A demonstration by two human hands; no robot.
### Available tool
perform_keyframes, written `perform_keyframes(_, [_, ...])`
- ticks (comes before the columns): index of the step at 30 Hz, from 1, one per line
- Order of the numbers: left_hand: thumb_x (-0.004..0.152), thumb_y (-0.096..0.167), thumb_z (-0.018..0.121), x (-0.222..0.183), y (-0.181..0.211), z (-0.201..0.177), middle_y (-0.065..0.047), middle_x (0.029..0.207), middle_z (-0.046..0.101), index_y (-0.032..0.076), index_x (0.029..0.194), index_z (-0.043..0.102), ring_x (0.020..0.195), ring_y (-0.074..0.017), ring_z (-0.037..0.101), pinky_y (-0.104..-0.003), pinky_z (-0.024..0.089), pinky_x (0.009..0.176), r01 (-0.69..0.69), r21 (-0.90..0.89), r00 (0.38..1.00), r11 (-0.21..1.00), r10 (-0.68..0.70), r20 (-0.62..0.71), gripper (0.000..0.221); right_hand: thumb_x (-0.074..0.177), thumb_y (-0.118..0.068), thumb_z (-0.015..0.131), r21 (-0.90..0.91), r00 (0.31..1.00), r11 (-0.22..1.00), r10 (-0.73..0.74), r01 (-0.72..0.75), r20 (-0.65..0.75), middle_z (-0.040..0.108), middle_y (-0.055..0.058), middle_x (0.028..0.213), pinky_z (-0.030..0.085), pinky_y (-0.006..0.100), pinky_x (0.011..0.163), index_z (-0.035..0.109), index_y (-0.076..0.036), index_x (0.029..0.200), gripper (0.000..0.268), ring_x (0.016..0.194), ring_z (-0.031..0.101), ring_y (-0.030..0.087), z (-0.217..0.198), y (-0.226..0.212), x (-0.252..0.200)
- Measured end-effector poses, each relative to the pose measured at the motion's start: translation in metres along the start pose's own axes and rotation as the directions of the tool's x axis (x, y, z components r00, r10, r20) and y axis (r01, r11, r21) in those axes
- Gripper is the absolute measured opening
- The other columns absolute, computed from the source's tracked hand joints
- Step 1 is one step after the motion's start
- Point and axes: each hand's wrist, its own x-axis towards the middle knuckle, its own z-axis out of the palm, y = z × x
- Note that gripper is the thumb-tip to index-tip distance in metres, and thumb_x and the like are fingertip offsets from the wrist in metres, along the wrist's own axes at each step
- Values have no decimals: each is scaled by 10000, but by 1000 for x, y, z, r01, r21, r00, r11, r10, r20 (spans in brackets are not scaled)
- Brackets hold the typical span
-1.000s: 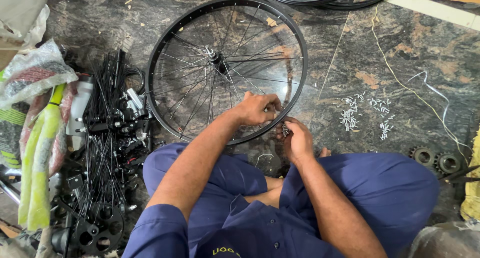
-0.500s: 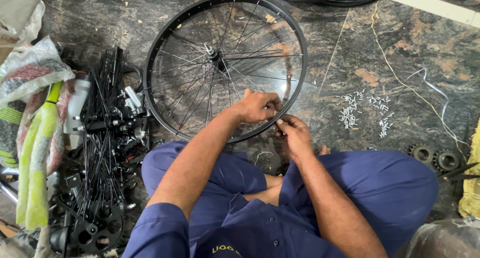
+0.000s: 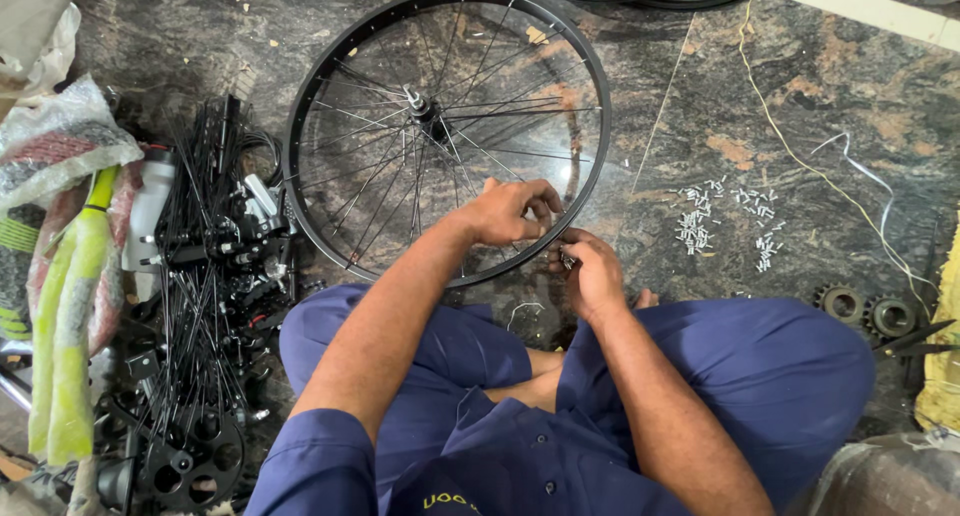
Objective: The person threads bicycle spokes through a hub and into a rim, then uses a tool to tighten and adjust the spokes while seated on the floor.
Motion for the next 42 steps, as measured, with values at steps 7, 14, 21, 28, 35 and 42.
perform_keyframes(7, [805,286,676,-2,3,1,36,978,786,209,1176,688,1004,-175,710,-441,322,933,23,14,1000,1000,-23,21,379,935,20,568,-95,999,995,-13,17,50,715,112,944,559,299,730,689,77,1125,232,816,677,185,-3,4,5])
perform_keyframes(14, [859,320,674,-1,7,2,31,956,774,230,1131,733,987,-165,713,-446,338,937,62,74,997,995,-65,45,293,937,37,650,-137,999,990,-15,19,30,732,86,980,578,273,734,699,52,1132,202,829,696,155,-5,9,8])
perform_keyframes(21, [814,322,702,1,-3,2,43,956,787,217,1143,705,980,-151,735,-435,371,941,10,-45,998,999,-7,64,345,913,40,693,-181,999,983,-36,32,-22,746,93,960,582,254,701,725,54,1090,180,788,705,154,-6,12,8])
perform_keyframes(28, [795,316,698,-1,-6,0,5,1010,780,176,1154,691,1009,-193,724,-449,356,914,-21,-25,1000,999,21,20,385,917,9,703,-245,1000,969,-9,5,-14,742,105,912,568,264,663,720,52,1084,173,743,688,153,-8,15,12])
perform_keyframes(35, [743,273,706,-2,-9,3,-36,938,774,159,1146,683,944,-211,729,-430,414,894,-79,-117,997,990,81,14,419,912,-29,695,-309,999,950,-35,30,-9,727,50,878,573,259,680,707,11,1080,173,741,679,126,-8,19,13])
perform_keyframes(42, [877,277,720,-14,13,14,-53,979,770,172,1093,726,980,-257,706,-481,357,975,72,159,994,985,-59,-87,240,891,-65,750,-372,998,928,-38,20,-40,680,12,827,484,255,633,725,9,1057,184,691,581,88,-1,13,5])
